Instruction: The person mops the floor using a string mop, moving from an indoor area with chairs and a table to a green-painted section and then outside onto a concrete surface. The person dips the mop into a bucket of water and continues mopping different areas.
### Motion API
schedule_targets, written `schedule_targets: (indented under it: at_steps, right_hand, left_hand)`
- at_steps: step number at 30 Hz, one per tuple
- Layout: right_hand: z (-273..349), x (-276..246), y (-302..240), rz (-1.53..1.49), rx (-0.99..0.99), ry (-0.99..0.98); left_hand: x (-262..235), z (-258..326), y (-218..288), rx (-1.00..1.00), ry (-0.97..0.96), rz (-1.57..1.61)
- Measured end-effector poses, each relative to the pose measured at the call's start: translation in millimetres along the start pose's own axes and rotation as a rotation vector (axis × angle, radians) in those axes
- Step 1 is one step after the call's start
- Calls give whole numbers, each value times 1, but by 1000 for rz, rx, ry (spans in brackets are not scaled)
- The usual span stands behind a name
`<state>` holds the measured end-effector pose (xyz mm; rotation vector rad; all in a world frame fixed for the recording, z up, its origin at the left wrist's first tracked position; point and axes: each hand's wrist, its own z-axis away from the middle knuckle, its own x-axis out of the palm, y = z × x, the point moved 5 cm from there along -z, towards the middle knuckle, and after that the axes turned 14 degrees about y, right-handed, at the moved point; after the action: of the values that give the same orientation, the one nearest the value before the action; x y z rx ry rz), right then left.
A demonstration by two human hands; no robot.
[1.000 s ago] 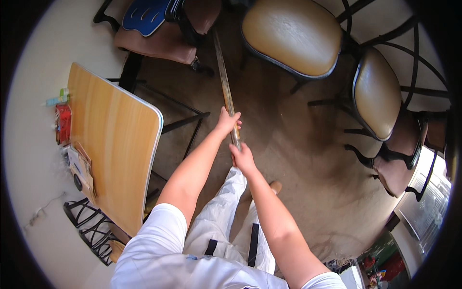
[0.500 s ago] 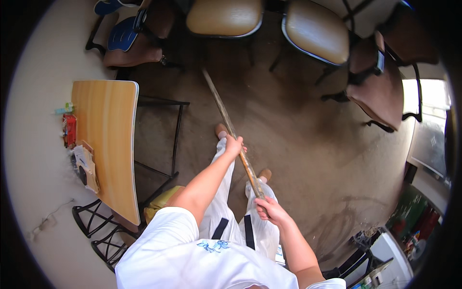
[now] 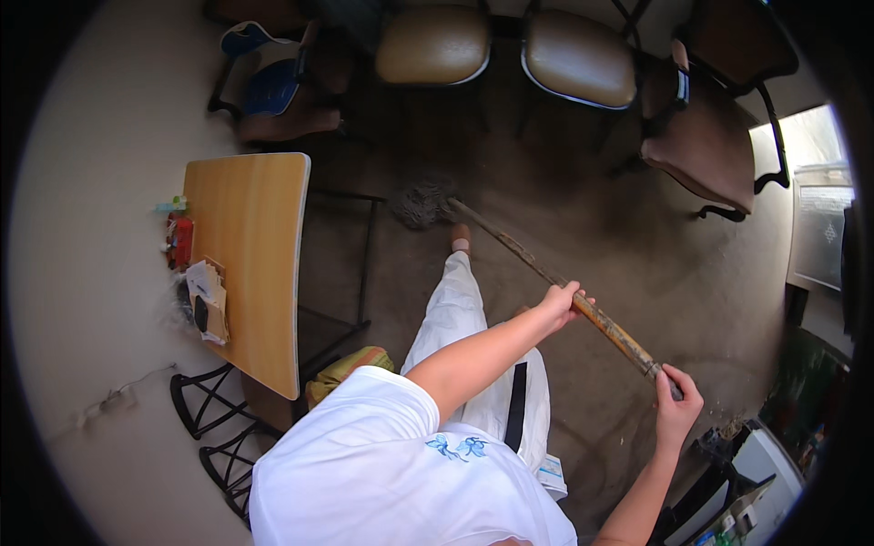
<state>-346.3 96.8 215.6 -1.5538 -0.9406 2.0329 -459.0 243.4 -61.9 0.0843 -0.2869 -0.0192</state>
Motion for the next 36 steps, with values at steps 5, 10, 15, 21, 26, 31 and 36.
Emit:
schedule_targets:
  at_steps: [5,10,15,21,26,31,36]
  right_hand:
    - [-33,72,-29,-77,-17,-107]
    - [-72,194,-66,-41,-310,-245]
    - [-88,370,-139,-32,-343,-416]
    - [9,537,-136,-68,-287,-755]
    - [73,574,-112,-110,-107,-689]
    - [143,598,-59,66,80,-999]
    - [140,583,-50,-49,299,-1117]
  left_hand:
    - [-12,-22,83,67,60,91]
    - [-63,-74,187,160,45,314]
    - [-175,-125,341,264,136,467]
    - [-341,-140,473,480,537,74]
    - [-364,-138,504,456,633,-246]
    - [-416,-147,476,430,805,-351]
    - [-410,-135,463,387,851,-425]
